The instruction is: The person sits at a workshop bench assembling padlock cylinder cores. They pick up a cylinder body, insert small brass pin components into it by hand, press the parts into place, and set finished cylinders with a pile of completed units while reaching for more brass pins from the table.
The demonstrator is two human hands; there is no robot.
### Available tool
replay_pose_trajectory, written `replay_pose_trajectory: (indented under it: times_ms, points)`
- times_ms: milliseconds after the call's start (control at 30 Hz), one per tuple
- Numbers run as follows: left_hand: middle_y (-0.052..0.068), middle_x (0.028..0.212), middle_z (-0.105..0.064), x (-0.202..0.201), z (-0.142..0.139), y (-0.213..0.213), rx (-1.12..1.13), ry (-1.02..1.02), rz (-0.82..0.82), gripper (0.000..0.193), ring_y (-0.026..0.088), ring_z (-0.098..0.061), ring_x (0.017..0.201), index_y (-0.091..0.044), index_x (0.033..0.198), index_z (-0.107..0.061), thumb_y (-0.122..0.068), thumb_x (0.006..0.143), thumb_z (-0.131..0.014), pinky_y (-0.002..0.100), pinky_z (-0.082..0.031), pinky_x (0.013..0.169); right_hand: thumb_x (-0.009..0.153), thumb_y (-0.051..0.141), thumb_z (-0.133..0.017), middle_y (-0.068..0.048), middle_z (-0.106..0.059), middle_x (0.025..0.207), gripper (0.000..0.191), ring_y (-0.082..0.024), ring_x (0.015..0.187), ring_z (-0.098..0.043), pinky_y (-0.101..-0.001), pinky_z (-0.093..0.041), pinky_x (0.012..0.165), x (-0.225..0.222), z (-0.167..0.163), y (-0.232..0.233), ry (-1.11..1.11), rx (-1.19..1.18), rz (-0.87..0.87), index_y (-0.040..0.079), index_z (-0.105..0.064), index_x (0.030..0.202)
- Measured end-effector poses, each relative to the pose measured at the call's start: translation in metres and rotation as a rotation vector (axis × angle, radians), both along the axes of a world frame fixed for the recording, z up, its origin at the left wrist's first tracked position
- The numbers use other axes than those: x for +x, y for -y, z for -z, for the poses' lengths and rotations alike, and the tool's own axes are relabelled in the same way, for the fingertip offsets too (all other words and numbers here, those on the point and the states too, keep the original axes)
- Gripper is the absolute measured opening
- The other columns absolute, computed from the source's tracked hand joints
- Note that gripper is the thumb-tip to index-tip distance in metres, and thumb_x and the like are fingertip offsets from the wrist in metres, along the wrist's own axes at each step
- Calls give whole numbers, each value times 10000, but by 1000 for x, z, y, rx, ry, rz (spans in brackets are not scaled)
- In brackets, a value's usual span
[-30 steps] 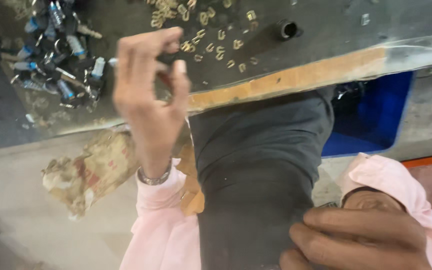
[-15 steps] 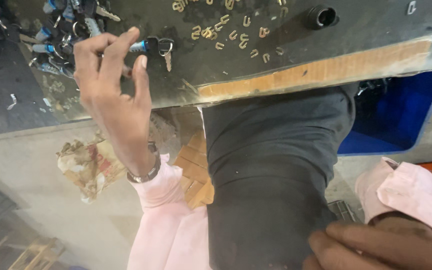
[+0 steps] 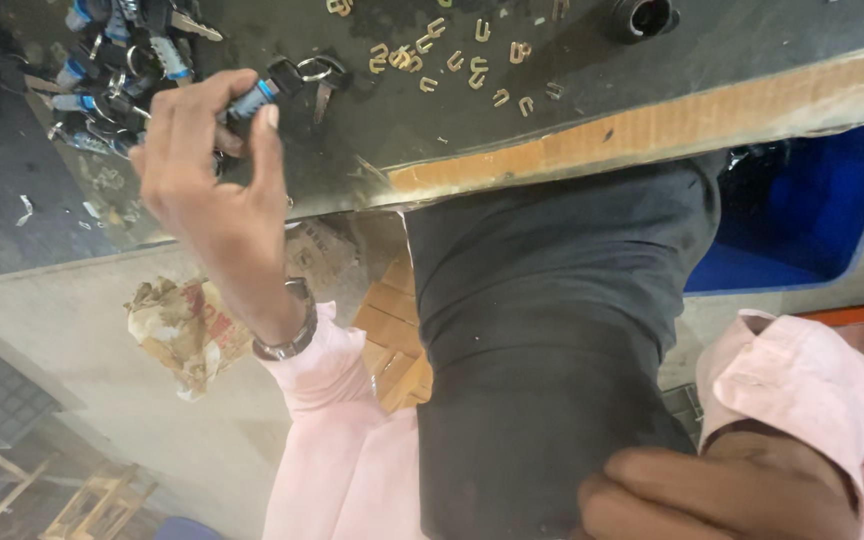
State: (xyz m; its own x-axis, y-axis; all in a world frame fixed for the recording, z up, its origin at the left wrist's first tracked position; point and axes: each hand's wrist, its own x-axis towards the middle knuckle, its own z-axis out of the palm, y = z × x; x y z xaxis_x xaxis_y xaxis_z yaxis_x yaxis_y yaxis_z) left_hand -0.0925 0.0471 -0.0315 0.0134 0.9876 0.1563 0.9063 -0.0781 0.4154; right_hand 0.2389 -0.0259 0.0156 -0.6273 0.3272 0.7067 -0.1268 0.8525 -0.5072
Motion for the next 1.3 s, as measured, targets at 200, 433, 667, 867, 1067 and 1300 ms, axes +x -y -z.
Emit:
replay_pose_trajectory:
  times_ms: [200,433,667,867,1067,1300]
  points:
    - [37,1113,-727,22,-33,8,19,65,55,161,180,-633,884,-68,1146,-723,-36,1010,-803,297,-474,856,838,314,-720,-100,-656,949,368,-249,763,-654,-386,-488,602,-33,-5,-32,132,-308,-111,28,-730,1070]
    - [10,1035,-729,78,-67,26,-201,465,328,330,184,-654,905,-122,1112,-704,-257,843,-840,320,-475,850,1071,219,-576,-219,-655,1162,317,-403,1128,-655,-497,-522,1017,-52,50,-19,101,-670,498,16,-520,1309]
    - [12,1074,-594,106,-3,2,9,135,459,568,184,-545,999,-117,1358,-673,-453,921,-813,377,-343,914,1043,193,-529,-142,-653,996,252,-189,861,-651,-297,-537,795,-19,80,32,-116,-1133,420,-24,-615,1139]
    - [-3,1155,-622,119,27,21,132,-48,569,517,191,-548,1111,-90,1340,-686,-373,918,-780,382,-339,949,1070,268,-490,-120,-610,944,308,-160,817,-553,-277,-470,809,-22,84,36,-401,-1304,590,-13,-612,1108]
    - [-11,953,-648,125,13,19,215,178,552,233,193,-604,907,-161,1068,-772,-144,841,-818,389,-363,852,1116,241,-515,-119,-586,1152,248,-210,1059,-595,-334,-505,985,-22,66,19,-403,-812,762,8,-592,1152]
    - [24,934,-680,125,9,24,67,701,365,200,150,-647,811,-87,1013,-733,16,845,-771,267,-511,743,993,43,-719,-127,-625,1106,213,-224,1026,-653,-357,-540,933,-11,60,9,-487,-945,626,-48,-672,1179]
